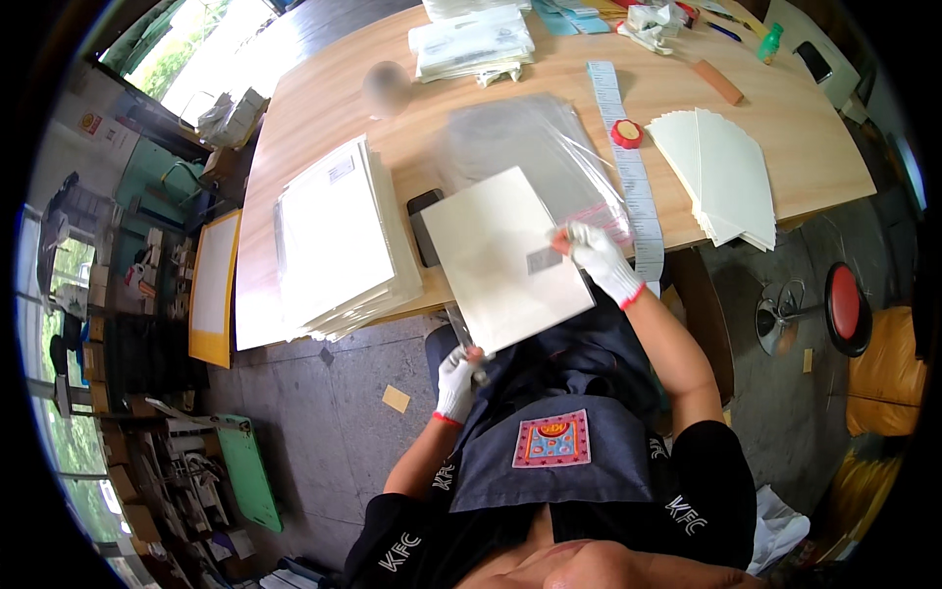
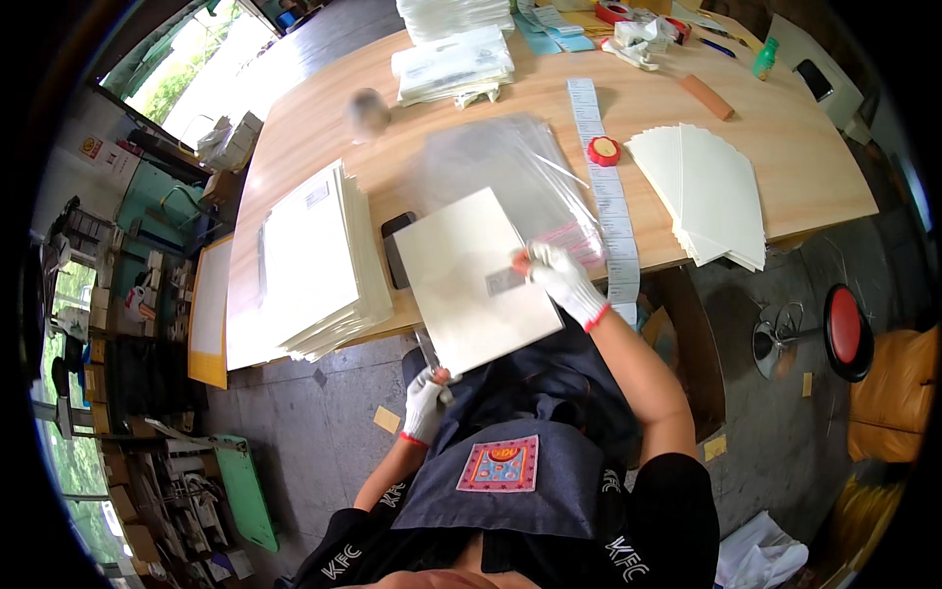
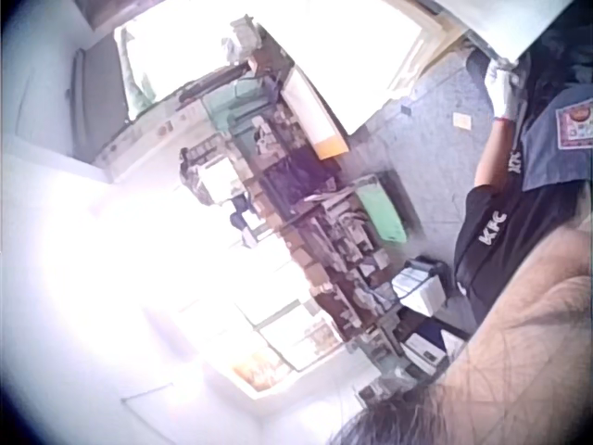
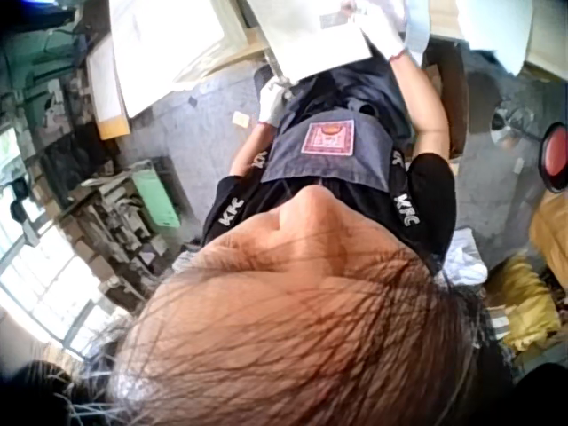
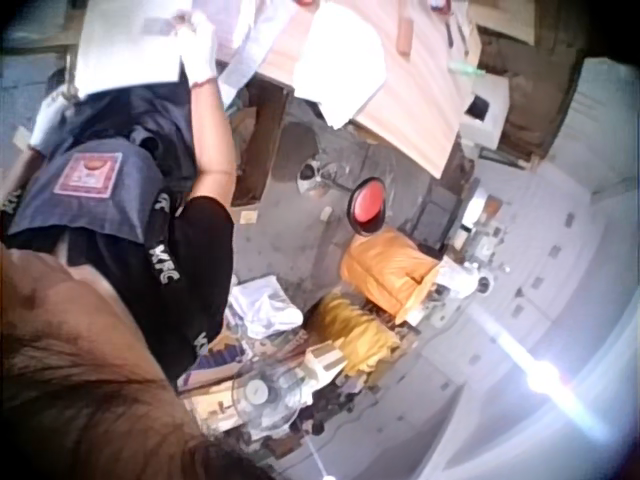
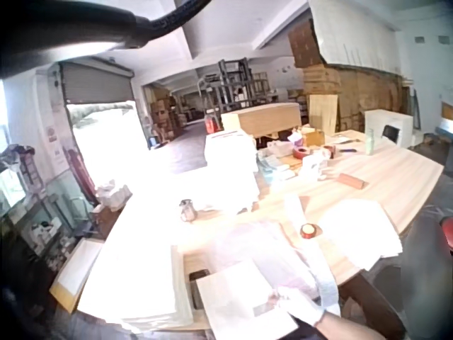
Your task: The person repeatedly picks up a white sheet of paper and places it into a clear plastic sleeve. They smooth the sleeve with their gloved hands to remove air bubbles and then place the packaged item onto a growing stack on the table. The process is repeated continuously with multiple sheets.
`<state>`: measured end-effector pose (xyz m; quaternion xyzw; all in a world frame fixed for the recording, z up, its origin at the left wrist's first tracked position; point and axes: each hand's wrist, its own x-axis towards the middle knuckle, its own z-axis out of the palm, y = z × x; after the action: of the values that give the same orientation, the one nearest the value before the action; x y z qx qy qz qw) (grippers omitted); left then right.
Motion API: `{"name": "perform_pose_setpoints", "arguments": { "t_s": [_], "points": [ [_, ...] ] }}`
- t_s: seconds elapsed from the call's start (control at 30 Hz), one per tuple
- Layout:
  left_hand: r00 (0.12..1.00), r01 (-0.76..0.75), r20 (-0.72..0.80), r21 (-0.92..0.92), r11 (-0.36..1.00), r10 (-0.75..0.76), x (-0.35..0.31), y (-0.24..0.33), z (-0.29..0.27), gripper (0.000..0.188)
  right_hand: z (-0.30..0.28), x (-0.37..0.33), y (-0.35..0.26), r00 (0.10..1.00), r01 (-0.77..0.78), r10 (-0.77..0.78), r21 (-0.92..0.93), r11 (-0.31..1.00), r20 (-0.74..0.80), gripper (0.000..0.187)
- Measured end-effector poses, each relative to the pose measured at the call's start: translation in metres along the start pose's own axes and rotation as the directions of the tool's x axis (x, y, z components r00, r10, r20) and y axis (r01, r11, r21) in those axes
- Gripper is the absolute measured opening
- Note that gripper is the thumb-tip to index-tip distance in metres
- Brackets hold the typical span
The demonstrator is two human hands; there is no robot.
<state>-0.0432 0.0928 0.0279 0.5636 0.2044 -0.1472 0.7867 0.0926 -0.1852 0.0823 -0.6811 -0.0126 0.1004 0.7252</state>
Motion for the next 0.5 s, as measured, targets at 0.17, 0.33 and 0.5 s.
{"name": "perform_pose_setpoints", "arguments": {
  "t_s": [0.17, 0.33, 0.5],
  "points": [
    [0.998, 0.064, 0.005, 0.015, 0.998, -0.064, -0.028, -0.014, -0.011, 0.019, 0.003, 0.082, 0.011, 0.991, 0.022, -0.078, -0.452, 0.892, -0.106, 0.01],
    [0.998, 0.063, 0.007, 0.048, 0.997, -0.063, -0.031, -0.01, -0.01, 0.019, 0.009, 0.101, 0.017, 0.934, 0.085, -0.318, -0.76, 0.644, -0.164, 0.006],
    [0.999, 0.038, 0.019, 0.035, 0.999, -0.039, -0.033, 0.001, -0.009, 0.018, 0.022, 0.088, 0.022, 0.798, 0.077, -0.519, -0.803, 0.591, -0.305, 0.019]
  ]
}}
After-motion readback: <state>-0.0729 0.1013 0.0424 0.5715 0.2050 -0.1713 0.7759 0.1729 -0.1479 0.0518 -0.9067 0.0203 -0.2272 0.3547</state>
